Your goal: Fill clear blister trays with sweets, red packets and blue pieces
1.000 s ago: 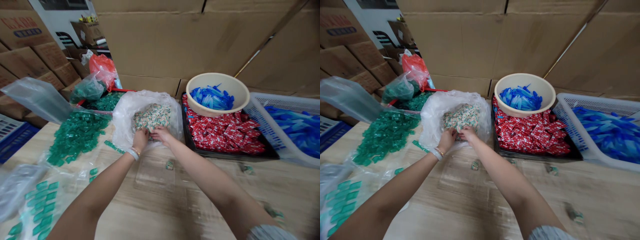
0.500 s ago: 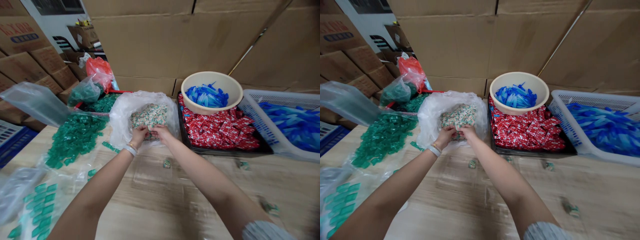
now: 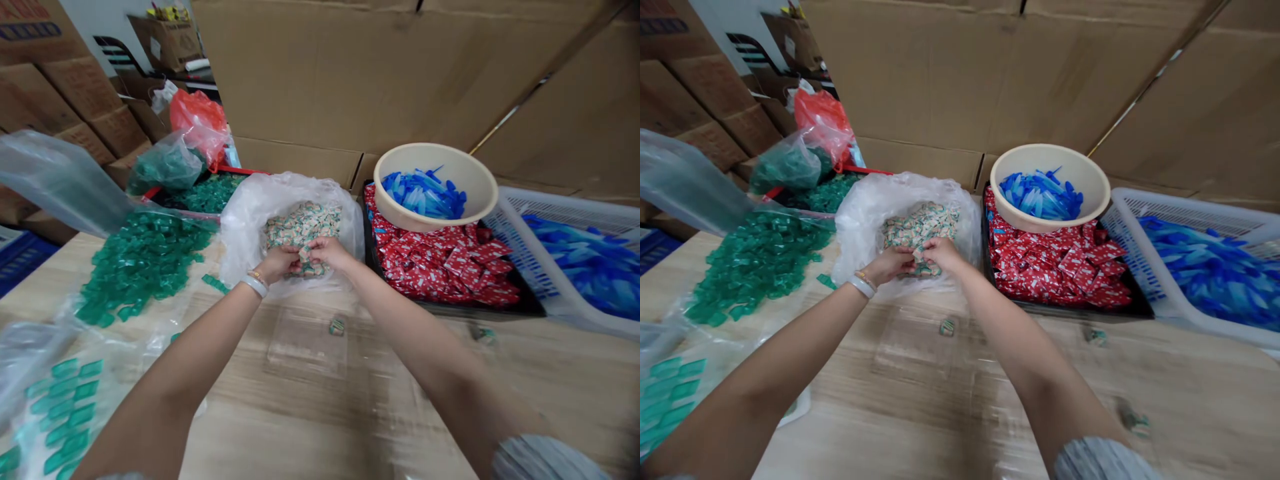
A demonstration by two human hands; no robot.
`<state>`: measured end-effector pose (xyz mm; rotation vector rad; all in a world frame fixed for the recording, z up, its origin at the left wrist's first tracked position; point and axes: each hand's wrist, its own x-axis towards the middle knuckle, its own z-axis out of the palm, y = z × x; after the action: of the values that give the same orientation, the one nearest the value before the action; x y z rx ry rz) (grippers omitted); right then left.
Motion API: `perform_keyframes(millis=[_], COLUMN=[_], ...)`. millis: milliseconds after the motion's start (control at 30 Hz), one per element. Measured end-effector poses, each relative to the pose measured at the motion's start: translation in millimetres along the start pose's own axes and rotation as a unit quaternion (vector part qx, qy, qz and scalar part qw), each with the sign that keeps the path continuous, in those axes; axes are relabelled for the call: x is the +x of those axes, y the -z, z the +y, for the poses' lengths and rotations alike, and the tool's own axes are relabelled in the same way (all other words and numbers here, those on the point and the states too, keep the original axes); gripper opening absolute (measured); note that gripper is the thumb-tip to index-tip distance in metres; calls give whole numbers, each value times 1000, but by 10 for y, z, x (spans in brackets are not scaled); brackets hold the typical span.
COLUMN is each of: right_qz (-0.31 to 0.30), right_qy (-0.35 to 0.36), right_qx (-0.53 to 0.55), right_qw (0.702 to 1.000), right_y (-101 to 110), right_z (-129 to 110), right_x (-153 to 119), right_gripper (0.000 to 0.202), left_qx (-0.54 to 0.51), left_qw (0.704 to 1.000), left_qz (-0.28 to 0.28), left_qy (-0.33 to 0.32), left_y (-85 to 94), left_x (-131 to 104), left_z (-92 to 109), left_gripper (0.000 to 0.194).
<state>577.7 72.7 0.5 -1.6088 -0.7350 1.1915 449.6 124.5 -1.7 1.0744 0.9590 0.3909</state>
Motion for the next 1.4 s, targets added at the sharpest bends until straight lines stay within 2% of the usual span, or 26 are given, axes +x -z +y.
perform_keyframes(millis=[100, 167, 233, 300, 400, 500, 600, 700, 833, 967, 1033, 1100, 1167, 1233, 1333, 1400], right_qz=[-16, -12, 8, 46, 106, 139, 133, 126, 135, 133, 134, 136, 134, 127, 116, 116], right_qy=[6, 9, 3, -5, 5, 25, 11, -13, -17, -26, -33, -30, -20, -10, 4, 10], right_qx=[-40, -45, -27, 2, 10, -32, -49, -56, -62, -57, -52, -47, -40, -31, -25, -24], right_qw=[999, 999, 1000, 999, 994, 990, 990, 990, 989, 989, 989, 989, 990, 991, 993, 993], right_y=[4, -10, -12, 17, 113, 205, 239, 229, 213, 215, 217, 218, 220, 223, 227, 231], right_z=[-65, -82, -60, 7, 160, 282, 310, 287, 278, 281, 276, 277, 290, 314, 355, 373], right_x=[18, 18, -3, -49, -144, -213, -224, -207, -205, -225, -230, -228, -221, -212, -201, -198], right_gripper=[17, 16, 15, 15, 12, 8, 6, 8, 10, 10, 9, 10, 11, 12, 13, 15], left_qx=[-7, 3, 46, 130, 291, 398, 470, 529, 510, 477, 481, 502, 530, 563, 615, 648], left_qw=[999, 998, 997, 988, 946, 901, 858, 824, 834, 848, 851, 844, 825, 797, 749, 723], left_qz=[-48, -63, -49, -9, 21, -29, -64, -47, -19, 66, 56, -2, -54, -72, -66, -53], left_qy=[20, 4, -36, -86, -141, -173, -196, -197, -211, -220, -204, -190, -191, -208, -238, -235], left_y=[30, 35, 27, 13, -18, -72, -141, -190, -184, -130, -121, -138, -175, -220, -284, -323], left_x=[-15, -29, -35, -32, -21, -17, -20, -28, -56, -57, -36, -15, -4, -7, -39, -79], left_z=[54, 56, 26, -24, -94, -112, -93, -113, -185, -82, 6, 52, 35, -20, -86, -87], left_gripper=[11, 6, 2, 10, 24, 19, 20, 21, 23, 24, 23, 22, 21, 20, 19, 20])
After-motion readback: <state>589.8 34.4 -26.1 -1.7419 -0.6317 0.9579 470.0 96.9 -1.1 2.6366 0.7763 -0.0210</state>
